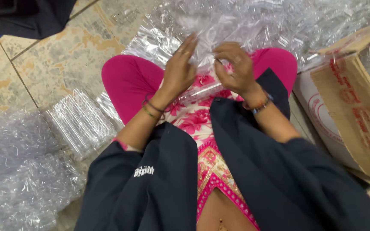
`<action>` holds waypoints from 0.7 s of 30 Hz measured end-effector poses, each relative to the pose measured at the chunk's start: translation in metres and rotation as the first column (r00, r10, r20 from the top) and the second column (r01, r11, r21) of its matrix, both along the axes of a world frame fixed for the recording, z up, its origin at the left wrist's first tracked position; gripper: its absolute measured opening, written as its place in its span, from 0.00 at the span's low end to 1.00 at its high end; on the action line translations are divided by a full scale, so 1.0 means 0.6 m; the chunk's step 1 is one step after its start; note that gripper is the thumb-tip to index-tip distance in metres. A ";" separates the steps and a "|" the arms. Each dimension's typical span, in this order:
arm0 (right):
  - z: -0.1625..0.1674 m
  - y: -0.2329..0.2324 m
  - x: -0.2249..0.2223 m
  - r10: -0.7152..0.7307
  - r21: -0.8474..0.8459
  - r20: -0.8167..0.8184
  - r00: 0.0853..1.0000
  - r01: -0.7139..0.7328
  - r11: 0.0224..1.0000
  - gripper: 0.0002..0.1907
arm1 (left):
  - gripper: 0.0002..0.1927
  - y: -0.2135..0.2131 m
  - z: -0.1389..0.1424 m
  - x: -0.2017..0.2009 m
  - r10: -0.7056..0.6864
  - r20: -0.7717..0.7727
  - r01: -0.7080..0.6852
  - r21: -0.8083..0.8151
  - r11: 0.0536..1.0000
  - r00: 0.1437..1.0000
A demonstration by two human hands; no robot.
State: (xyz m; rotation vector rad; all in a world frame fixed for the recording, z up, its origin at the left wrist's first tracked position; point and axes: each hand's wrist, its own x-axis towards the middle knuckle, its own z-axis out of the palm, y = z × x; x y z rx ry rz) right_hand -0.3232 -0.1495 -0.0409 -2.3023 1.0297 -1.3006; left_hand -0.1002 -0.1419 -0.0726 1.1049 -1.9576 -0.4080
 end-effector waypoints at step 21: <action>0.001 -0.179 0.106 -0.096 0.268 -0.119 0.988 0.125 0.955 0.16 | 0.29 0.098 -0.009 -0.177 -0.330 -0.033 0.331 0.173 0.928 0.943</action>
